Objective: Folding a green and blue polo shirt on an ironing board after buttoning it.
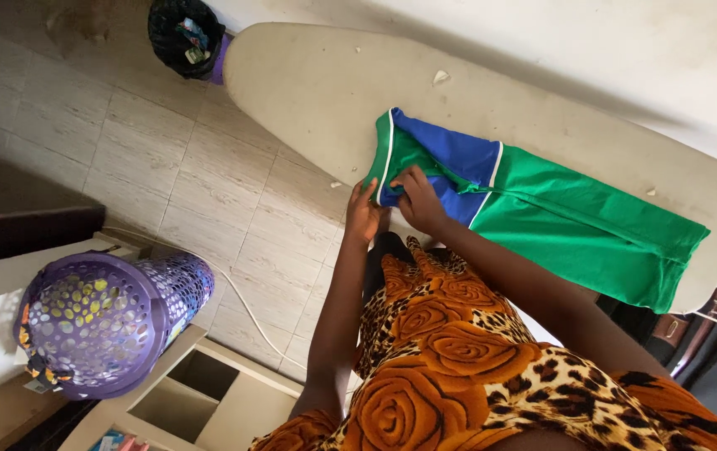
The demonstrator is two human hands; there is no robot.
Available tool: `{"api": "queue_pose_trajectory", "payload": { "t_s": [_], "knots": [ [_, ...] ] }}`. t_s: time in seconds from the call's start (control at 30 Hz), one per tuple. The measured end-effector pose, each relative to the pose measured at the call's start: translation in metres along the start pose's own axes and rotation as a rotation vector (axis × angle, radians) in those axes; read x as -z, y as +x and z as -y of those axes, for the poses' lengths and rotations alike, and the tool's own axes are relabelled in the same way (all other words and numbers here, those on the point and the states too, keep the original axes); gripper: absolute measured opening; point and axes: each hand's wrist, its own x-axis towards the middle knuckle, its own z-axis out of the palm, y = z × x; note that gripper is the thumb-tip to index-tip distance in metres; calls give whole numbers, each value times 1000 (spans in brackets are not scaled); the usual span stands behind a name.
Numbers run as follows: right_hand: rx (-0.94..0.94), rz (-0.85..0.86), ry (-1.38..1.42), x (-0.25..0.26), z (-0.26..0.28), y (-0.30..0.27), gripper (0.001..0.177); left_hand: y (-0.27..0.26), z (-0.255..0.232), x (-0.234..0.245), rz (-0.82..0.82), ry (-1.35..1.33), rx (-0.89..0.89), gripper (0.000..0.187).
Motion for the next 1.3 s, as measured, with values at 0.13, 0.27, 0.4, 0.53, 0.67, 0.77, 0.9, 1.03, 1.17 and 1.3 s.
{"api": "queue_pose_trajectory", "payload": {
  "t_s": [0.13,0.27,0.4,0.53,0.67,0.77,0.9,1.03,1.17,1.3],
  "knots": [
    [-7,67,-41,-4,4,4,36,33,21,45,8,9,-84,49],
    [-10,69,-19,0,10,5,43,23,8,36,18,51,-102,51],
    [-98,-26,-80,4,0,8,46,-12,-25,-10,-18,184,-112,59],
    [-35,-5,-162,9,-10,19,42,-24,-31,-14,111,423,-214,75],
    [-13,62,-138,0,-18,22,23,-21,-25,-4,188,743,-432,62],
    [56,29,-115,-5,-16,26,18,-10,-14,4,15,986,-530,42],
    [-15,43,-89,-7,-12,35,14,4,-5,12,-102,947,-546,31],
    [-43,53,-96,-3,1,43,14,10,-1,20,-77,864,-546,28],
    [-22,85,-185,-15,-16,39,14,-3,-11,-4,-180,896,-425,24],
    [-112,120,-273,-29,-31,39,13,-9,-19,-19,-226,948,-469,24]
  ]
}}
